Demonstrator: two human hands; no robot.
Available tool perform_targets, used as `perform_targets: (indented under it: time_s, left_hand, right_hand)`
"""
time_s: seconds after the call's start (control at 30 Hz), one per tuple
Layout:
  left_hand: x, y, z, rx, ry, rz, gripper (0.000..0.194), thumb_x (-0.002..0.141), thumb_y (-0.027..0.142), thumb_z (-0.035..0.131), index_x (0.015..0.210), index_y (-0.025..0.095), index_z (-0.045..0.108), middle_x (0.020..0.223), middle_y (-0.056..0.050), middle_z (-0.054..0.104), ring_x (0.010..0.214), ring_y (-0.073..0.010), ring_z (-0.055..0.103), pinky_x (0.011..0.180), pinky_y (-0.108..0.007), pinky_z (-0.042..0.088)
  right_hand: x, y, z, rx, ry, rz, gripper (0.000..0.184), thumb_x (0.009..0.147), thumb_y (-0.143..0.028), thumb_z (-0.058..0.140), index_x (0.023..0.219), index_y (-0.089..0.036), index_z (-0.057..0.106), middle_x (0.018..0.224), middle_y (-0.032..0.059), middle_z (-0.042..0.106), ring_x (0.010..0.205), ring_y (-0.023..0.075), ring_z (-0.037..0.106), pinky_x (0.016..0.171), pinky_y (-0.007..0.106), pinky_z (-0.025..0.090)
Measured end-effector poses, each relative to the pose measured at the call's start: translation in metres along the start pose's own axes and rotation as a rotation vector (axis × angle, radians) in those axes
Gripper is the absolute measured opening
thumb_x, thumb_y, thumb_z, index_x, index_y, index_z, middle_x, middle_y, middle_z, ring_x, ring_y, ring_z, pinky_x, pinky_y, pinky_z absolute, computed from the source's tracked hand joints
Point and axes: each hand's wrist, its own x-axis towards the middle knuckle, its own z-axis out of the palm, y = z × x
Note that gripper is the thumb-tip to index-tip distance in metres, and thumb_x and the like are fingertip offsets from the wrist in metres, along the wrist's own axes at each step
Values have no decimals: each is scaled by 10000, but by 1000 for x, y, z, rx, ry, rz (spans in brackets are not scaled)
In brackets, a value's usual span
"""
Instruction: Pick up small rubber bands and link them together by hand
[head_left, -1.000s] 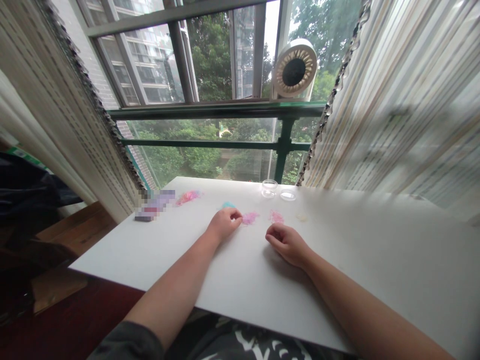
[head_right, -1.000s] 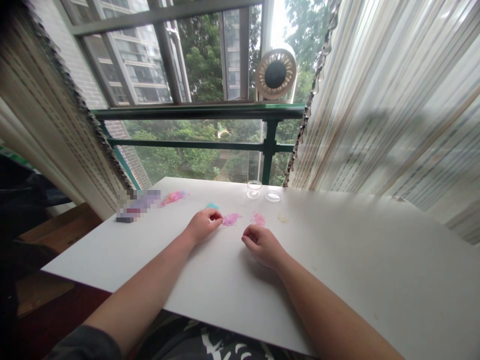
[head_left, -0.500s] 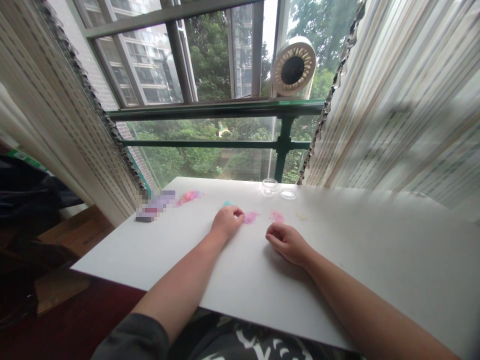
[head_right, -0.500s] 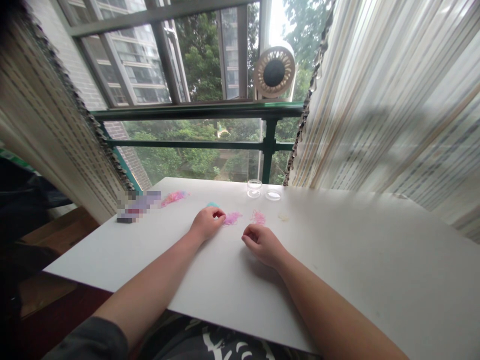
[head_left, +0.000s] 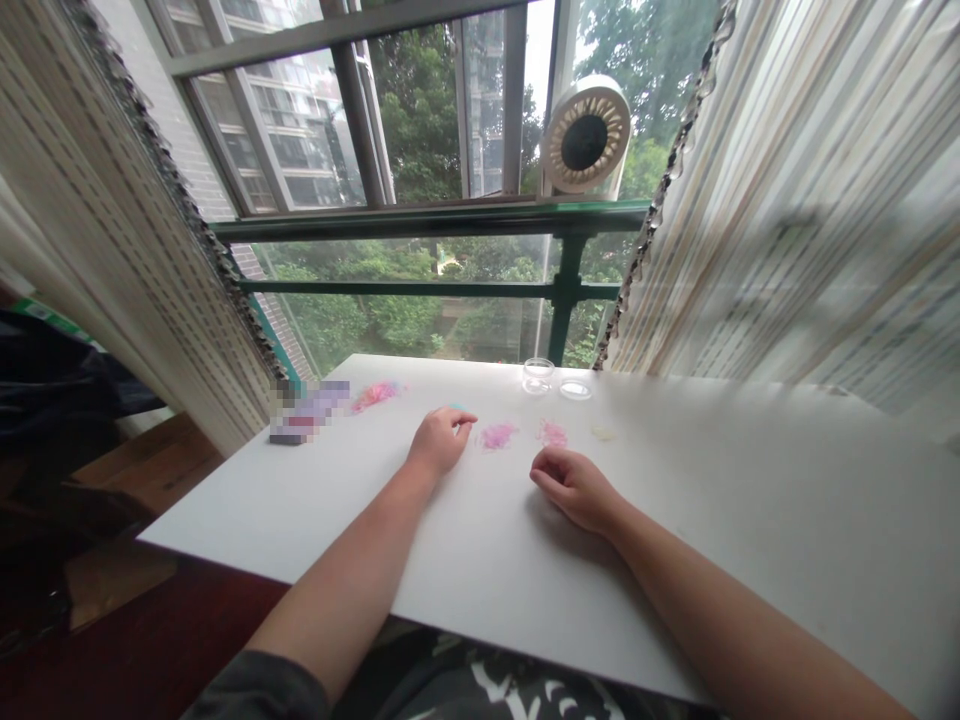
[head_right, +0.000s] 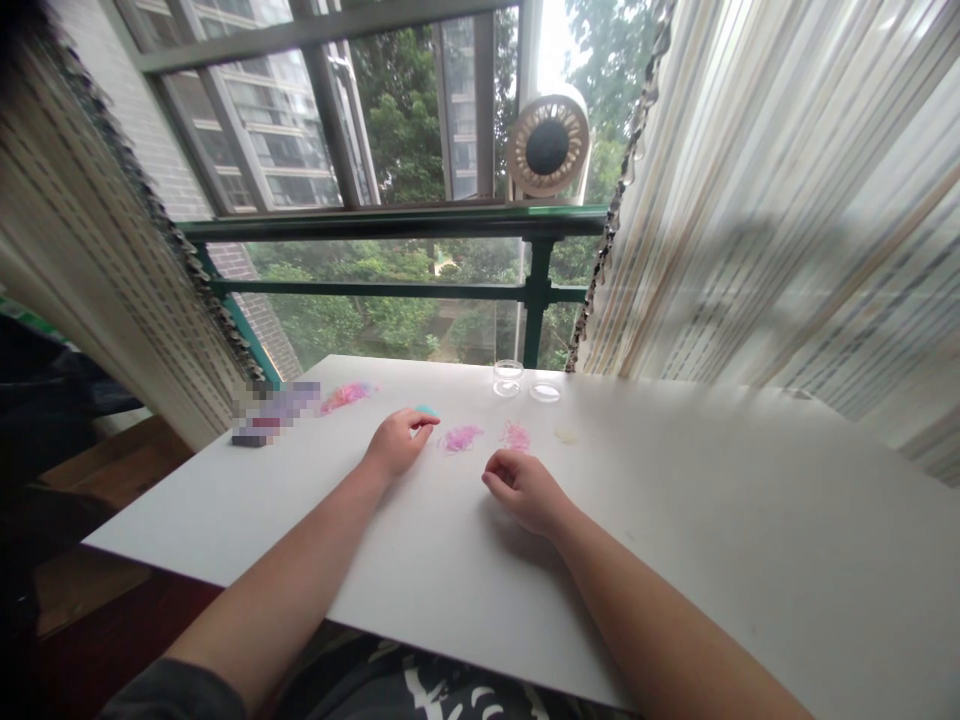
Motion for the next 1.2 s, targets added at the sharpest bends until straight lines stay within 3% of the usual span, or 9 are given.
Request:
perform_targets:
  time_s: [0.17, 0.33, 0.4, 0.47, 0.6, 0.83, 1.2]
  left_hand:
    - [8, -14, -26, 20, 81, -103, 248, 789, 237, 457, 908, 198, 671, 917, -33, 665, 848, -166, 586, 842, -273, 448]
    - [11, -55, -56, 114, 210, -293, 288, 815, 235, 402, 964, 188, 645, 1031, -35, 647, 989, -185, 563, 909, -285, 420]
    - [8, -75, -65, 181, 185, -352, 309, 813, 209, 391, 1021, 177, 618, 1133, -45, 603, 1092, -190, 512, 962, -285, 383]
    - [4, -90, -69, 284, 86, -477, 357, 803, 212, 406, 1117, 149, 562, 1185, -87, 566, 1133, -220, 485, 984, -321, 363]
    - [-4, -102, -66, 371, -29, -618, 425, 774, 272, 456, 1170, 138, 526, 1234, -156, 515, 1152, -306, 461, 967, -417, 360]
    - [-6, -87, -53, 393, -67, -602, 493, 702, 448, 531, 1140, 221, 540, 1295, -125, 458, 1180, -343, 411, 950, -463, 344]
    - [15, -81, -36, 430, 6, -593, 525, 755, 533, 432, 1211, 276, 479, 1331, -120, 416, 1234, -352, 319, 956, -527, 274]
  right_hand:
    - [0, 1, 0, 16, -5, 12, 118, 768, -258, 489, 688, -175, 517, 543, -36, 445, 501, 96, 394, 484, 216, 311]
    - [0, 4, 1, 31, -9, 19, 126, 769, -267, 490, 686, -177, 516, 529, -42, 430, 490, 93, 383, 478, 215, 304]
    - [0, 4, 1, 30, -9, 17, 124, 771, -263, 487, 686, -176, 515, 529, -43, 428, 493, 92, 384, 482, 214, 303]
    - [0, 3, 1, 26, -12, 13, 128, 772, -261, 486, 683, -174, 514, 534, -42, 434, 496, 92, 387, 485, 215, 303]
    - [1, 3, 1, 24, -19, 10, 123, 762, -256, 494, 677, -170, 515, 543, -39, 458, 501, 92, 401, 487, 215, 304]
    - [1, 1, 0, -2, -23, 12, 111, 755, -244, 493, 682, -168, 526, 549, -33, 474, 510, 99, 413, 490, 220, 310]
    - [1, 2, 2, -5, -35, 5, 131, 769, -263, 488, 677, -172, 515, 539, -38, 458, 503, 101, 409, 487, 225, 306]
